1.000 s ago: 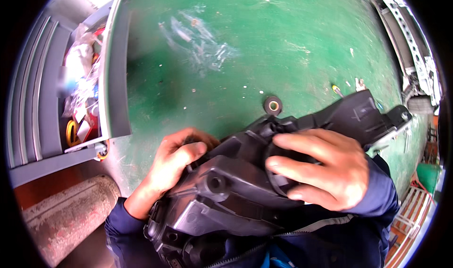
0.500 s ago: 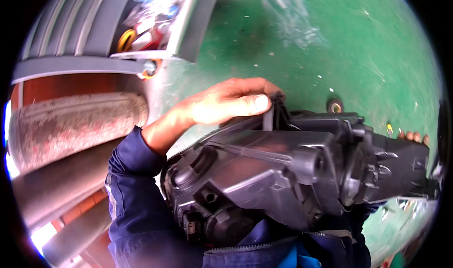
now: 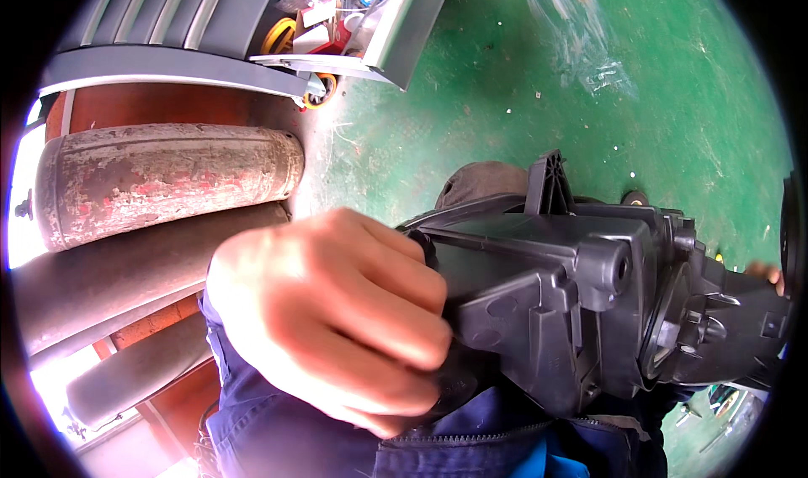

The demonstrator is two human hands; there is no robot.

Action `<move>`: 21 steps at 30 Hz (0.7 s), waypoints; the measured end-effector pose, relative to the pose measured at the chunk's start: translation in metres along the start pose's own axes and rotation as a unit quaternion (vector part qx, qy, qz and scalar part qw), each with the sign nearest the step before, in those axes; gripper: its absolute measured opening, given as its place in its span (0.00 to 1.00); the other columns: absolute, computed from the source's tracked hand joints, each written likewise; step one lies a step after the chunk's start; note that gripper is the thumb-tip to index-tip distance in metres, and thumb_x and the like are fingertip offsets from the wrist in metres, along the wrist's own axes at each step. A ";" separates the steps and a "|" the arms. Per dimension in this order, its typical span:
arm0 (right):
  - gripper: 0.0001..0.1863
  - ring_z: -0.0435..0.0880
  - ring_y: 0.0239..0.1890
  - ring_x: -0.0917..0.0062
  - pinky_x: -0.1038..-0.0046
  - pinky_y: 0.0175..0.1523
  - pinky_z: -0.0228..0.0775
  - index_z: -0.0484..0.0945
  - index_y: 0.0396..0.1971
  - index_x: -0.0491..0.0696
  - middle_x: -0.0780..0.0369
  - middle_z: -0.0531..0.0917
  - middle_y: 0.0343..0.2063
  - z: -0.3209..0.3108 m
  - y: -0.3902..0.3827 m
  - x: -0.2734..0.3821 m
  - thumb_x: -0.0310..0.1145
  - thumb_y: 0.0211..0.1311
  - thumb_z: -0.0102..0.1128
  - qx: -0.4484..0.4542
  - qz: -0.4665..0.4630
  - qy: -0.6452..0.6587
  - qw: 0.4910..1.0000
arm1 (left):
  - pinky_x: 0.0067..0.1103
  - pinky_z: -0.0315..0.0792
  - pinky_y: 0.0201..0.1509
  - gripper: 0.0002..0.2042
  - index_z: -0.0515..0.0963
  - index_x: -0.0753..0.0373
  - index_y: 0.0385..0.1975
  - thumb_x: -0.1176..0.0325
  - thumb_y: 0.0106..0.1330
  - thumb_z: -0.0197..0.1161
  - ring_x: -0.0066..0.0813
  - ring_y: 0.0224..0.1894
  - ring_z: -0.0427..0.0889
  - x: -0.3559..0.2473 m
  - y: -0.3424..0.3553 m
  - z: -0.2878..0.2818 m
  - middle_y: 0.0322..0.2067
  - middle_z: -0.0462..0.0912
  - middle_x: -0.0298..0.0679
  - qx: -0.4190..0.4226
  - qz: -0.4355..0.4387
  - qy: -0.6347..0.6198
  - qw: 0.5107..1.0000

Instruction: The person holds a black plastic automotive part and wraps electrical tape around a wire connector on the part. The person repeatedly tears off pieces of tape and wraps them around the connector, then repositions the part to continue wrapping.

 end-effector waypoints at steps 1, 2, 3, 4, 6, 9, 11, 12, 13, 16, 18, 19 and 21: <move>0.20 0.75 0.54 0.64 0.54 0.72 0.64 0.75 0.40 0.51 0.61 0.79 0.41 0.005 0.000 0.002 0.49 0.82 0.39 0.007 -0.006 0.001 1.000 | 0.21 0.63 0.20 0.14 0.86 0.63 0.30 0.58 0.59 0.79 0.25 0.19 0.75 0.001 -0.001 0.009 0.24 0.79 0.34 0.035 -0.046 0.052 0.997; 0.19 0.74 0.54 0.64 0.54 0.72 0.63 0.74 0.40 0.51 0.62 0.78 0.41 0.010 0.000 0.003 0.48 0.82 0.39 0.014 -0.014 0.000 1.000 | 0.22 0.59 0.18 0.16 0.82 0.62 0.25 0.56 0.60 0.78 0.25 0.20 0.74 0.000 -0.001 0.009 0.24 0.78 0.33 0.020 -0.080 0.104 0.991; 0.19 0.74 0.54 0.65 0.54 0.72 0.63 0.74 0.40 0.51 0.62 0.78 0.40 0.015 0.002 0.002 0.47 0.82 0.39 0.023 -0.021 0.002 1.000 | 0.23 0.59 0.17 0.18 0.80 0.61 0.24 0.54 0.60 0.77 0.25 0.19 0.73 -0.005 -0.002 0.010 0.23 0.76 0.33 0.020 -0.112 0.159 0.981; 0.18 0.73 0.54 0.65 0.54 0.73 0.63 0.74 0.40 0.51 0.63 0.77 0.40 0.019 0.003 0.002 0.47 0.82 0.39 0.030 -0.028 0.006 0.999 | 0.23 0.58 0.17 0.19 0.79 0.61 0.22 0.52 0.60 0.77 0.25 0.18 0.72 -0.009 -0.004 0.010 0.22 0.75 0.32 0.019 -0.142 0.213 0.966; 0.16 0.72 0.53 0.67 0.55 0.74 0.62 0.73 0.40 0.51 0.64 0.76 0.39 0.026 0.003 0.004 0.45 0.83 0.39 0.047 -0.046 0.012 0.998 | 0.25 0.53 0.15 0.25 0.69 0.56 0.17 0.47 0.61 0.74 0.25 0.16 0.65 -0.010 -0.008 0.011 0.19 0.65 0.29 0.009 -0.184 0.290 0.939; 0.14 0.71 0.53 0.69 0.56 0.75 0.61 0.71 0.40 0.51 0.65 0.74 0.38 0.037 0.000 0.009 0.42 0.83 0.38 0.068 -0.075 0.020 0.995 | 0.25 0.51 0.15 0.24 0.64 0.54 0.15 0.51 0.61 0.73 0.24 0.16 0.62 -0.019 -0.002 0.022 0.18 0.60 0.27 0.048 -0.192 0.349 0.916; 0.13 0.70 0.52 0.70 0.56 0.76 0.61 0.71 0.40 0.51 0.66 0.72 0.38 0.045 -0.004 0.012 0.40 0.83 0.38 0.081 -0.090 0.019 0.992 | 0.23 0.49 0.14 0.21 0.63 0.52 0.14 0.58 0.58 0.71 0.20 0.16 0.62 -0.028 -0.001 0.037 0.17 0.58 0.26 0.086 -0.165 0.380 0.906; 0.12 0.69 0.52 0.70 0.57 0.76 0.60 0.70 0.40 0.51 0.66 0.72 0.38 0.049 -0.004 0.010 0.39 0.83 0.38 0.095 -0.106 0.025 0.990 | 0.23 0.48 0.14 0.19 0.65 0.53 0.15 0.60 0.57 0.71 0.19 0.15 0.61 -0.037 0.000 0.039 0.17 0.58 0.25 0.093 -0.155 0.396 0.900; 0.12 0.69 0.52 0.71 0.57 0.76 0.60 0.70 0.40 0.52 0.66 0.71 0.37 0.051 -0.005 0.010 0.38 0.83 0.38 0.103 -0.114 0.026 0.988 | 0.22 0.48 0.13 0.18 0.67 0.54 0.15 0.62 0.57 0.72 0.18 0.15 0.61 -0.042 -0.001 0.041 0.17 0.58 0.24 0.095 -0.147 0.405 0.897; 0.09 0.68 0.50 0.72 0.56 0.77 0.60 0.67 0.43 0.52 0.67 0.69 0.37 0.049 -0.028 0.006 0.35 0.84 0.35 0.099 -0.150 0.018 0.984 | 0.20 0.48 0.12 0.15 0.72 0.58 0.17 0.66 0.56 0.74 0.15 0.13 0.61 -0.047 0.005 0.040 0.16 0.63 0.24 0.059 -0.103 0.375 0.919; 0.10 0.67 0.49 0.73 0.55 0.76 0.61 0.66 0.44 0.53 0.68 0.68 0.37 0.041 -0.046 0.005 0.34 0.84 0.32 0.086 -0.162 0.019 0.983 | 0.18 0.51 0.12 0.14 0.74 0.58 0.18 0.66 0.59 0.74 0.15 0.13 0.66 -0.049 0.014 0.041 0.16 0.69 0.26 0.015 -0.071 0.321 0.944; 0.10 0.67 0.49 0.72 0.55 0.76 0.62 0.67 0.45 0.53 0.68 0.68 0.37 0.040 -0.054 0.005 0.35 0.84 0.32 0.077 -0.170 0.014 0.982 | 0.17 0.52 0.12 0.14 0.75 0.59 0.18 0.66 0.60 0.74 0.16 0.13 0.68 -0.048 0.017 0.043 0.16 0.71 0.27 -0.017 -0.052 0.284 0.957; 0.10 0.67 0.49 0.72 0.54 0.75 0.64 0.68 0.47 0.54 0.68 0.68 0.37 0.042 -0.063 0.003 0.36 0.85 0.33 0.064 -0.184 0.006 0.981 | 0.14 0.54 0.14 0.14 0.76 0.60 0.18 0.68 0.59 0.75 0.16 0.13 0.71 -0.050 0.020 0.045 0.15 0.73 0.31 -0.076 0.004 0.196 0.978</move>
Point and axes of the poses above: each hand's wrist, its own y-axis towards the middle knuckle, its own z-axis out of the palm, x = y × z, the point moved 7 cm from there along y, towards the middle knuckle
